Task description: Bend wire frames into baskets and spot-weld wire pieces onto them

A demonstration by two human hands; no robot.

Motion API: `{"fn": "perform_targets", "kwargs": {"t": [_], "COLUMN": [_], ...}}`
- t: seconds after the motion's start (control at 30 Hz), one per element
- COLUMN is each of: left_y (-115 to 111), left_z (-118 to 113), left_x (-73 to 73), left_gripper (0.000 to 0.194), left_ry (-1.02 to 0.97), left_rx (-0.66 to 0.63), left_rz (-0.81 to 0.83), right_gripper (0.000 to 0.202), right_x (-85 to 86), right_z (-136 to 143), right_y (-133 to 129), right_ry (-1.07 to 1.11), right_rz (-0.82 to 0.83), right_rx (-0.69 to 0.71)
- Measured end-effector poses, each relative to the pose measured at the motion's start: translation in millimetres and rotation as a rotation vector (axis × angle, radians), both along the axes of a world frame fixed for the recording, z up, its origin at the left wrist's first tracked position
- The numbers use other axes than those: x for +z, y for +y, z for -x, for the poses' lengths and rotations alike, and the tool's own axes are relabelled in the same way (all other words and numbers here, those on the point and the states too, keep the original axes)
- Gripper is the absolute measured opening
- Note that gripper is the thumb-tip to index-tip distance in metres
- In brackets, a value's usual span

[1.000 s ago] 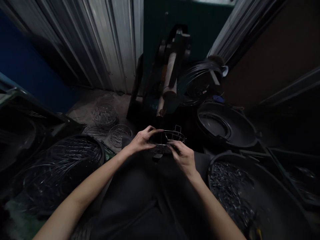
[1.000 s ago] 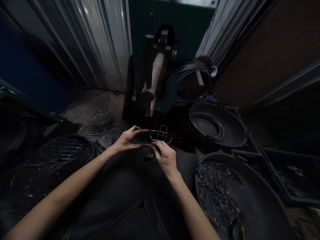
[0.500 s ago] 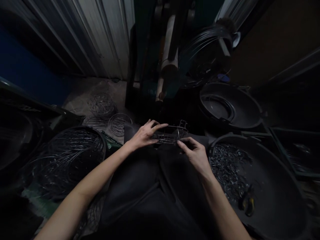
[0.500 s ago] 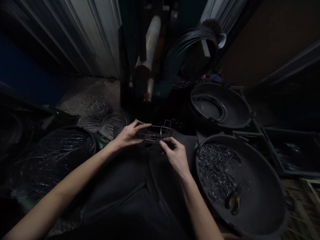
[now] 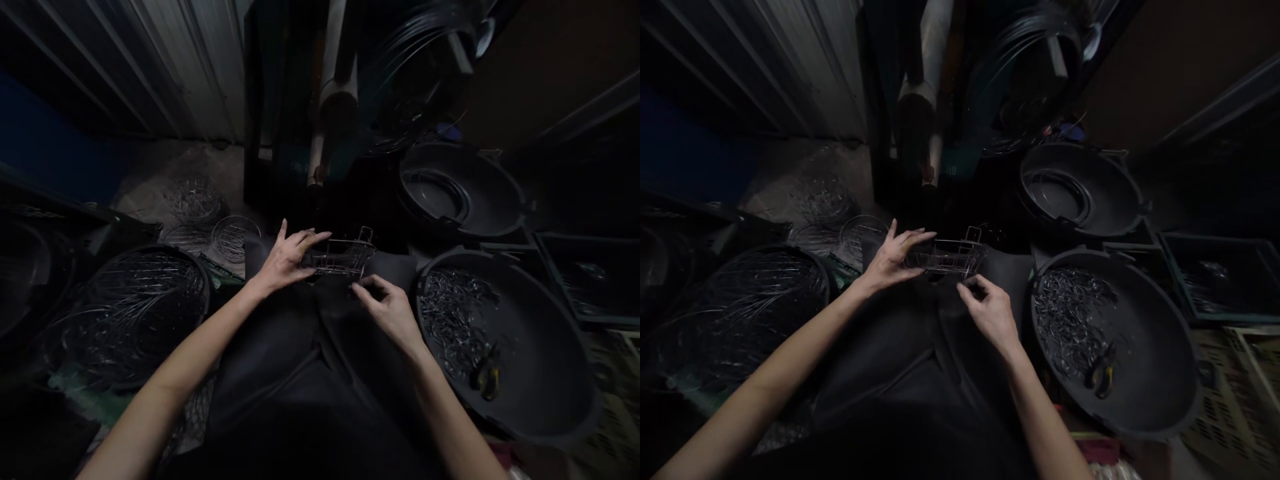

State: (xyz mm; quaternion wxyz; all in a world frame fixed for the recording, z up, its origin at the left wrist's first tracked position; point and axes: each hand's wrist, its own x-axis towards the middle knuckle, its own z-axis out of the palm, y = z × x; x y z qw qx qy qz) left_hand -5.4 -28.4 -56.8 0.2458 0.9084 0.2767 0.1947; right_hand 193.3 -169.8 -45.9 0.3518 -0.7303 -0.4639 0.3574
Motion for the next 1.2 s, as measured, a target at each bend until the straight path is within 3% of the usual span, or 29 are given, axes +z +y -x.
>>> {"fn": "perform_targets", "kwargs": {"t": [0.1, 0.33, 0.7, 0.87, 1.2], "left_y": [0.0, -0.8, -4.1, 0.2, 12.4], "left_z": [-0.6, -0.3, 1.7, 4.8, 9.6], "left_x": [-0.8, 1.5, 8.4, 13.8, 17.2], "left_gripper": [0.067, 0.067, 0.062, 0.066, 0.066], "left_ry": [0.001, 0.018, -0.028, -0.045, -0.166], "left_rx": [0.001, 0.003, 0.014, 0.018, 0.119], "left_rz": [-0.008, -0.015, -0.02, -0.069, -0.088], "right_gripper": [0.031, 0.034, 0.028, 0.026, 0.014], "right_x": [4.0, 10.1, 10.3, 13.5, -3.6], "right_z": [2.2, 9.0, 15.2, 27.5, 45.6], "right_y": [-3.5, 5.7, 42.5, 49.1, 69.4], "right_ry": [-0.038, 0.249, 0.089, -0.088, -0.448], "right_rz": [-0.016, -0.1, -0.095, -0.226, -0.697], "right_rx": [-0.028, -0.174, -0.126, -0.135, -0.098]}}
